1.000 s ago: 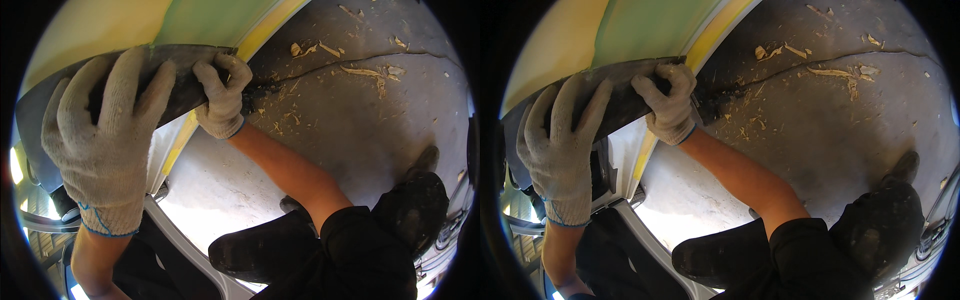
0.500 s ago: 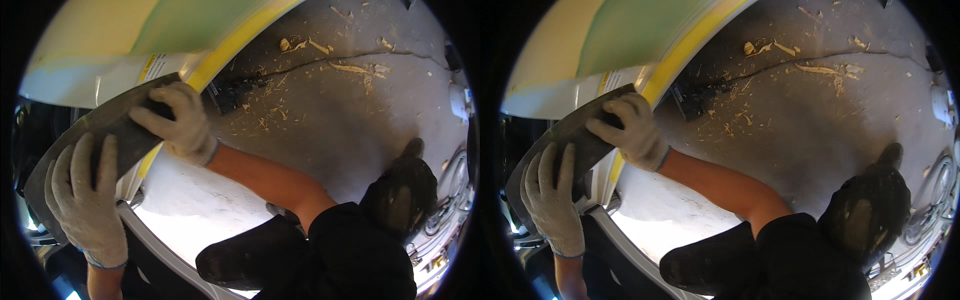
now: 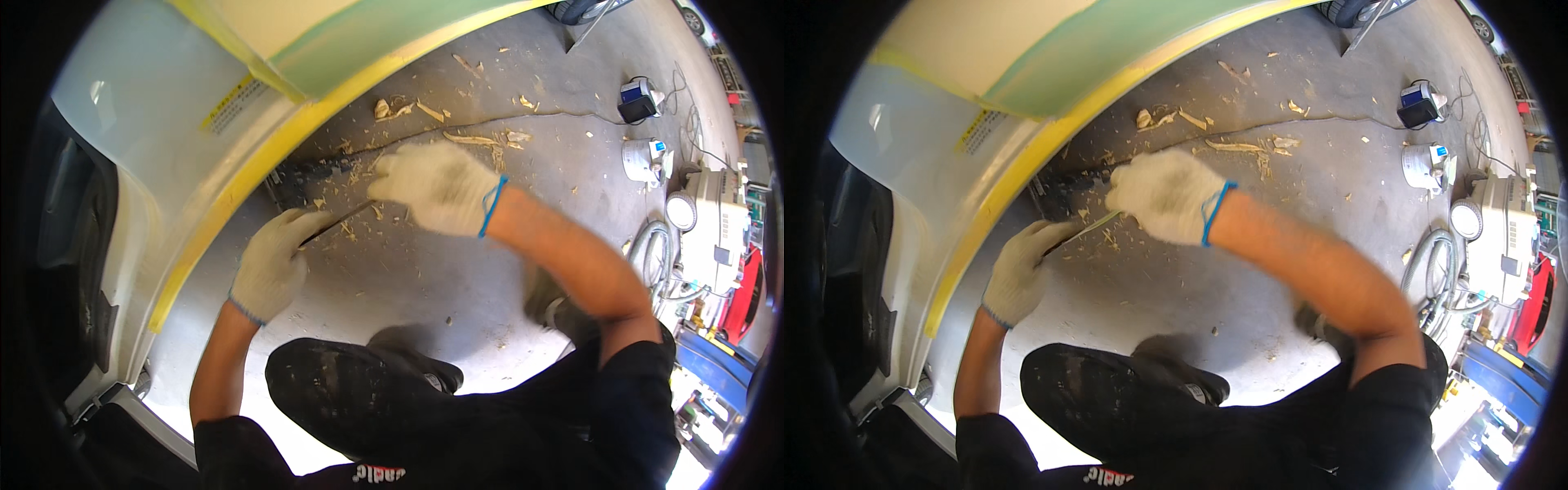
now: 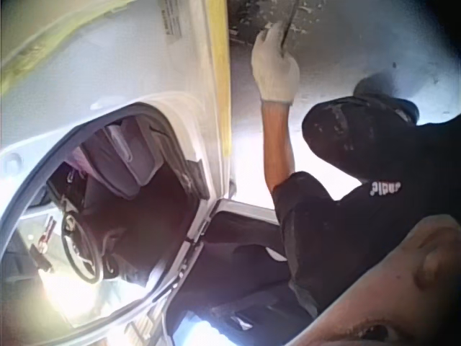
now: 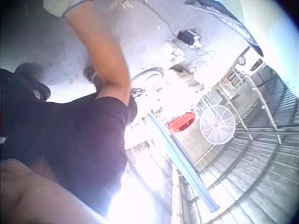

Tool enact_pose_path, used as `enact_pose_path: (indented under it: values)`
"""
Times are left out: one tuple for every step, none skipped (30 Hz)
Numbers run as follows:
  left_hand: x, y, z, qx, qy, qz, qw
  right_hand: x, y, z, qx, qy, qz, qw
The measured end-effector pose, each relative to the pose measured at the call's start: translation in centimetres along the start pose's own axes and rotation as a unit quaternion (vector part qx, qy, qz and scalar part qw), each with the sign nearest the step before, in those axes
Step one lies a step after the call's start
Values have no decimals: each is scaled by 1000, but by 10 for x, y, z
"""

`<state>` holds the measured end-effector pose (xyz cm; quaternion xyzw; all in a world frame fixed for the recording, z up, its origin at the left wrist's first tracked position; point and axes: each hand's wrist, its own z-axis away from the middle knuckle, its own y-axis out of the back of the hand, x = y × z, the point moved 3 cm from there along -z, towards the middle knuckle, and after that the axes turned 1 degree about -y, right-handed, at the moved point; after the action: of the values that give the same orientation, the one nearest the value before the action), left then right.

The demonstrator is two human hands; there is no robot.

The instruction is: The person applies green body filler to a white car bumper using a small triangular scraper and a larger flat scraper. They spread the filler along the bumper edge, smooth it with the larger tool, and continue applying more material to cover the area.

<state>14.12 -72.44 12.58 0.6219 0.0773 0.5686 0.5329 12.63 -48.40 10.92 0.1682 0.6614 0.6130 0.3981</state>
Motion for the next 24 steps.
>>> enact_pose_path:
  values:
    - [-9, -17, -10, -16, -1, 46, 999, 5, 8, -1, -64, -7, 15, 998]
    - [-16, -31, -17, -31, -1, 90, 995, 10, 8, -2, -128, -12, 30, 991]
    - [-20, -46, -26, -53, -12, 109, 993, 18, 2, -1, -145, -12, 25, 989]
    - [-23, -61, -31, -53, -17, 108, 993, 23, -1, 0, -149, 3, 37, 988]
    - [-25, -76, -34, -52, -19, 106, 993, 27, -4, -1, -153, 20, 48, 987]
    - [-26, -90, -39, -51, -22, 104, 993, 32, -10, -2, -158, 38, 59, 985]
    - [-26, -100, -41, -65, -4, 96, 993, 34, -14, -1, -163, 56, 81, 982]
    - [-26, -110, -40, -78, 16, 87, 993, 33, -22, -7, -168, 77, 103, 977]
    - [-25, -120, -37, -89, 37, 79, 992, 32, -30, -13, -172, 101, 124, 972]
    - [-23, -128, -34, -98, 49, 82, 991, 28, -33, -19, -169, 128, 122, 970]
    - [-21, -137, -29, -106, 61, 85, 989, 27, -35, -20, -216, 124, 124, 960]
    - [-20, -143, -22, -112, 80, 81, 987, 20, -33, -24, -246, 136, 130, 951]
    - [-18, -147, -14, -120, 86, 70, 986, 15, -30, -26, -273, 149, 134, 941]
    - [-15, -153, -6, -128, 93, 58, 986, 11, -31, -25, -300, 161, 137, 930]
    - [-8, -154, -3, -135, 98, 44, 985, 9, -30, -25, -303, 176, 127, 928]
    - [1, -154, -2, -149, 102, 49, 982, 9, -28, -22, -306, 190, 117, 926]
    - [12, -151, -2, -165, 107, 53, 979, 10, -25, -16, -308, 203, 106, 923]
    - [24, -145, -5, -179, 111, 52, 976, 9, -14, -9, -279, 223, 90, 930]
    - [34, -140, -5, -173, 113, 41, 978, 5, -11, -4, -237, 245, 77, 937]
    - [43, -135, -6, -169, 114, 29, 979, 1, -7, 3, -194, 264, 64, 943]
    - [52, -133, -12, -169, 112, 16, 979, 3, 1, 17, -159, 273, 53, 948]
    - [61, -135, -20, -172, 89, 7, 981, 6, 4, 32, -124, 281, 40, 951]
    - [69, -137, -28, -176, 65, -2, 982, 16, 6, 48, -54, 275, 18, 960]
    - [79, -139, -43, -181, 32, -13, 983, 31, 8, 64, -27, 262, -7, 965]
